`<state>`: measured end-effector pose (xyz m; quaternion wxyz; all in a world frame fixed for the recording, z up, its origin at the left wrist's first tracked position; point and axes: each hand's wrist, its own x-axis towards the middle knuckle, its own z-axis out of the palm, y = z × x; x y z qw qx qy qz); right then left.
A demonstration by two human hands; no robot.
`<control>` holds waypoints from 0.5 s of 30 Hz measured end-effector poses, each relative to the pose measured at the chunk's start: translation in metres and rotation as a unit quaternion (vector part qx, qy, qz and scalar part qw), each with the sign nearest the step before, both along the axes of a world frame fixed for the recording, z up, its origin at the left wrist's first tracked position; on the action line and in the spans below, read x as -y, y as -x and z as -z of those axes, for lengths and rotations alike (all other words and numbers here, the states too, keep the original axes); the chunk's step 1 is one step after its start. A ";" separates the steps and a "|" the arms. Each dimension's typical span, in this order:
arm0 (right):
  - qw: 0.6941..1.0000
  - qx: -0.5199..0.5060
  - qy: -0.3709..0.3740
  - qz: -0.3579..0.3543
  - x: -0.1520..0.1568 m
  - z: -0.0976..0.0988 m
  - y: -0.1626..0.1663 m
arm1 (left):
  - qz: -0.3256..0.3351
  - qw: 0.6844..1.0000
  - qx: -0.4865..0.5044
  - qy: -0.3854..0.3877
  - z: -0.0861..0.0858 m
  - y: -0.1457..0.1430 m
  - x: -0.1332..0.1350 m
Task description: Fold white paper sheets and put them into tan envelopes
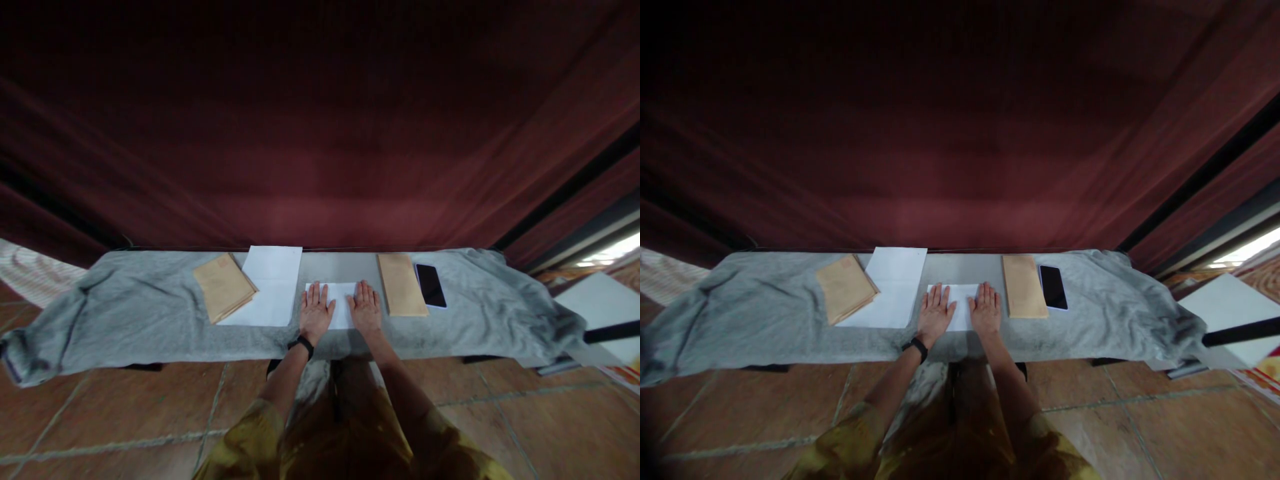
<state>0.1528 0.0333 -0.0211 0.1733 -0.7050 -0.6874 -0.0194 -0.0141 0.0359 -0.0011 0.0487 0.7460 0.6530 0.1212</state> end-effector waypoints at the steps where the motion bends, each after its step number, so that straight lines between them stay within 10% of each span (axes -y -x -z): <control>1: 1.000 0.003 -0.005 0.000 0.001 0.000 -0.002 | 0.001 1.000 -0.003 0.002 0.000 0.000 0.000; 10: 0.997 0.012 -0.065 0.033 0.021 0.001 -0.009 | -0.004 0.998 -0.061 0.023 -0.001 -0.001 0.001; 15: 0.996 0.013 -0.047 -0.079 0.040 -0.007 0.012 | -0.003 0.998 -0.056 0.005 -0.001 -0.002 0.002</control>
